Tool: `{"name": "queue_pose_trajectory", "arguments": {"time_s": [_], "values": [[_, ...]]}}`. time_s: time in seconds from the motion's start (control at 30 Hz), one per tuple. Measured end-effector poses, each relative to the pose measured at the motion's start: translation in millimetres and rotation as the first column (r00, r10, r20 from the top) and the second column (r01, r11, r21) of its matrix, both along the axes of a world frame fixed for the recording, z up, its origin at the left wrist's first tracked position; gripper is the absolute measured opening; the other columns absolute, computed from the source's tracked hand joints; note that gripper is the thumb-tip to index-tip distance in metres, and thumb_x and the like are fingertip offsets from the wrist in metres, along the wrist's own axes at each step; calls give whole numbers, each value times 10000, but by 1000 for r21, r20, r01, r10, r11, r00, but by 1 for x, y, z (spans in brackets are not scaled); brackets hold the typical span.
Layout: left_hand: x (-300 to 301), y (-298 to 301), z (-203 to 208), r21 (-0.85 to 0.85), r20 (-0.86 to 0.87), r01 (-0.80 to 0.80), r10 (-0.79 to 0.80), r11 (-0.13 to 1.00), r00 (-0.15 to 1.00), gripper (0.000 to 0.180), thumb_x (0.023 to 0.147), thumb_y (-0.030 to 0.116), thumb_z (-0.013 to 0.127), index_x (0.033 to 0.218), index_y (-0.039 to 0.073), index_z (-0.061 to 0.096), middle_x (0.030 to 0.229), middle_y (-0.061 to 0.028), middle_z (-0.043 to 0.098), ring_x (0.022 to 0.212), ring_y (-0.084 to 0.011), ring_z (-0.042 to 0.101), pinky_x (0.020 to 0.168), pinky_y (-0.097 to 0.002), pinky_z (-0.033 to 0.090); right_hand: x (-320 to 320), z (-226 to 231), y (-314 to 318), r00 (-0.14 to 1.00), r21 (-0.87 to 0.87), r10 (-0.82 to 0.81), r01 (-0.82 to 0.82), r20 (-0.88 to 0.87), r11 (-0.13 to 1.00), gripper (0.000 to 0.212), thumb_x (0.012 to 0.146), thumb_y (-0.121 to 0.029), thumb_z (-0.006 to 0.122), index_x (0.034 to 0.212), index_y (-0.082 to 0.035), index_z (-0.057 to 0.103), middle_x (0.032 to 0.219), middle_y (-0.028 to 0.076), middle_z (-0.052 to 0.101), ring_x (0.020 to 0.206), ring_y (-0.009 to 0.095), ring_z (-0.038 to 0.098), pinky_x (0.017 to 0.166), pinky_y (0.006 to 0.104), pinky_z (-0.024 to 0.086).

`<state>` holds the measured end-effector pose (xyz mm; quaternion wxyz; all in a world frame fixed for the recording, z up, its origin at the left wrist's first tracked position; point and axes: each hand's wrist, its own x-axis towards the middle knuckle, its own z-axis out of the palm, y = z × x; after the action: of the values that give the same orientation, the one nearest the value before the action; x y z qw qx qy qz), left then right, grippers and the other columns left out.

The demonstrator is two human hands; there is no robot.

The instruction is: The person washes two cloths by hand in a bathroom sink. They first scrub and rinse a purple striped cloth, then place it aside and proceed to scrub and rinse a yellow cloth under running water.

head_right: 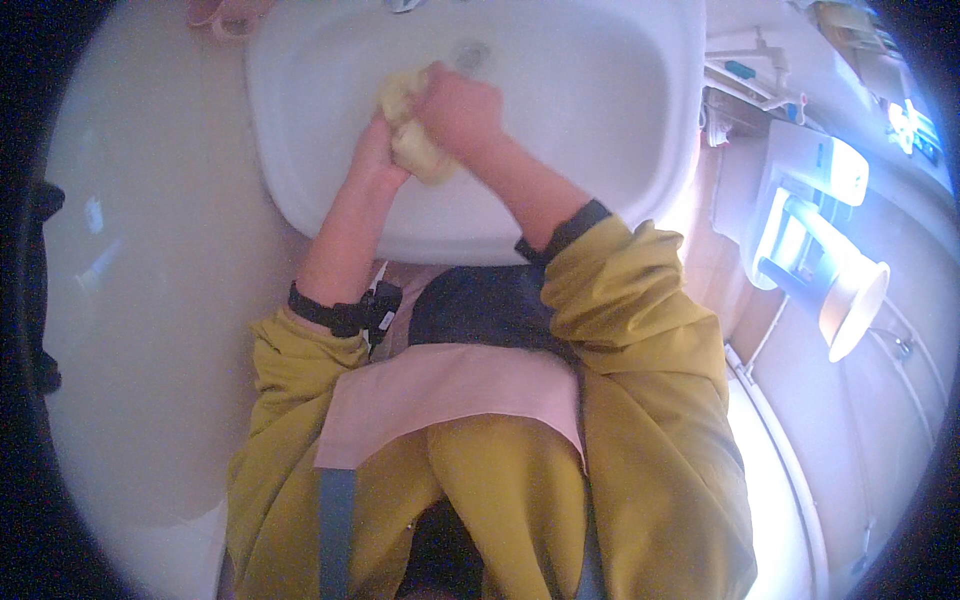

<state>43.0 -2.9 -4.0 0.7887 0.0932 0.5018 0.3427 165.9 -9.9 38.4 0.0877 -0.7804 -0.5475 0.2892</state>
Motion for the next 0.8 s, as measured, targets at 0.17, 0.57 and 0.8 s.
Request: {"name": "queue_pose_trajectory", "arguments": {"time_s": [0.17,0.57,0.8], "values": [[-6,-4,22,188,-469,164,-59,968,881,499,855,298,548,1238,33,367,1255,-150,396,1167,-324,377,932,-429,373,75,-40,-10,982,-59,-166,172,94,983,435,800,-348,503,1175,-133,459,1224,166,467,1085,334,492,828,464,446],[8,-23,-29,-278,-954,930,40,243,-296,586,818,348,550,1346,244,317,1434,-108,192,1331,-369,75,1011,-583,182,66,-75,-37,921,28,292,-309,257,951,588,724,-345,623,1266,-243,421,1316,83,359,1157,327,391,981,439,316],[-20,-23,-62,162,-975,831,-44,532,219,550,799,317,588,1293,193,382,1375,-151,280,1289,-324,202,999,-538,231,38,-60,-40,986,-69,157,-153,54,986,496,723,-323,635,1175,-176,492,1180,96,461,1054,336,475,816,441,464]]}}
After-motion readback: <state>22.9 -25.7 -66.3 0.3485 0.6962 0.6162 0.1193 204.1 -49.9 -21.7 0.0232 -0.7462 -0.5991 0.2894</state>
